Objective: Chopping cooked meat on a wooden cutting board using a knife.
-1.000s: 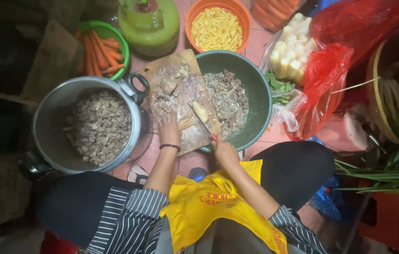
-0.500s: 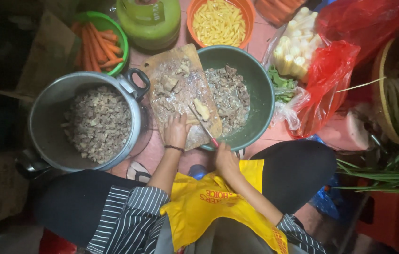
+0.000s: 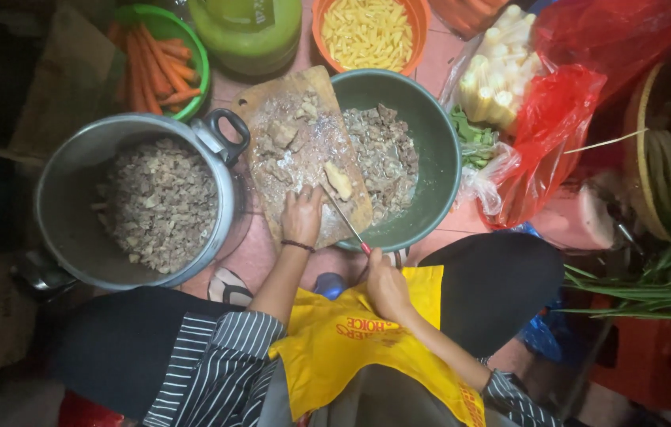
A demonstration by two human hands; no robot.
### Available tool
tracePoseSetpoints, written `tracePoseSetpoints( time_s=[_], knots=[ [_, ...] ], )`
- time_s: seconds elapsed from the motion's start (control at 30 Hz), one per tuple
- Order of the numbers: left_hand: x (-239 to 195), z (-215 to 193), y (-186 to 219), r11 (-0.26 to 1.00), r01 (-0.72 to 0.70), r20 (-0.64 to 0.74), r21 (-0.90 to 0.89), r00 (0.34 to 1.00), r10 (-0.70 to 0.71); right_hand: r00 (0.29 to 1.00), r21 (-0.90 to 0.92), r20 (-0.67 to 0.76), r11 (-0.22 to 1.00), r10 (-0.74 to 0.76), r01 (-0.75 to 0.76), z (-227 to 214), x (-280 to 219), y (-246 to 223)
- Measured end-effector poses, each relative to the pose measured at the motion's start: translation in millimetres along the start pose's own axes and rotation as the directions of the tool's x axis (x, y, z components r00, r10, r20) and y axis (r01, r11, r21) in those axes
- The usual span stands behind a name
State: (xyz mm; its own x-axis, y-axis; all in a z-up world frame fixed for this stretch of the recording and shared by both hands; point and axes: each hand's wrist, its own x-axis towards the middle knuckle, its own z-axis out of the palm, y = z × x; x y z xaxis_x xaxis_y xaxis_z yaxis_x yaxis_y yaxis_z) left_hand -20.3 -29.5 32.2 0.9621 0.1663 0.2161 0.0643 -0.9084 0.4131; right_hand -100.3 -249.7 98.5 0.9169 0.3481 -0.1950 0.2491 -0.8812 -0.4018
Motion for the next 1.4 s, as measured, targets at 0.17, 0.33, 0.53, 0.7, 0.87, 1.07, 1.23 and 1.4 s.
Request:
tracePoseSetpoints(
  time_s=[0.17, 0.33, 0.53, 0.7, 0.87, 1.07, 1.23, 1.4],
  knots=[
    [-1, 1, 0, 1.000, 0.028, 0.100, -0.014, 0.995, -0.027, 0.985, 0.112, 0.134, 0.986, 0.109, -0.124, 46, 58, 4],
    [2, -3, -1, 0.991, 0.046, 0.030, -0.124, 0.999, -0.043, 0.902, 0.198, 0.250, 0.893, 0.351, -0.403, 60, 77, 4],
    [-3, 13, -8, 0.994, 0.055, -0.019, -0.092, 0.998, -0.057, 0.935, 0.136, 0.250, 0.947, 0.250, -0.289, 26, 23, -5],
    [-10, 13, -11, 0.996, -0.013, 0.005, -0.091, 1.000, 0.014, 0.976, 0.052, 0.129, 0.981, 0.177, -0.185, 84, 69, 24],
    [-3, -13, -7, 0.994, 0.058, 0.026, -0.096, 0.998, -0.056, 0.994, 0.070, 0.054, 0.992, 0.097, -0.101, 56, 45, 12],
    [-8, 22, -18, 0.994, 0.077, 0.010, -0.079, 0.997, -0.077, 0.993, 0.012, 0.064, 0.995, 0.099, -0.100, 24, 26, 11],
    [-5, 14, -10, 0.994, 0.087, 0.041, -0.070, 0.996, -0.084, 0.995, 0.054, 0.095, 0.998, 0.033, -0.038, -35, 9, -27],
    [-12, 32, -16, 1.000, 0.031, 0.005, 0.008, 1.000, -0.031, 0.970, 0.088, 0.207, 0.985, 0.130, -0.150, 10, 49, -21]
  ],
)
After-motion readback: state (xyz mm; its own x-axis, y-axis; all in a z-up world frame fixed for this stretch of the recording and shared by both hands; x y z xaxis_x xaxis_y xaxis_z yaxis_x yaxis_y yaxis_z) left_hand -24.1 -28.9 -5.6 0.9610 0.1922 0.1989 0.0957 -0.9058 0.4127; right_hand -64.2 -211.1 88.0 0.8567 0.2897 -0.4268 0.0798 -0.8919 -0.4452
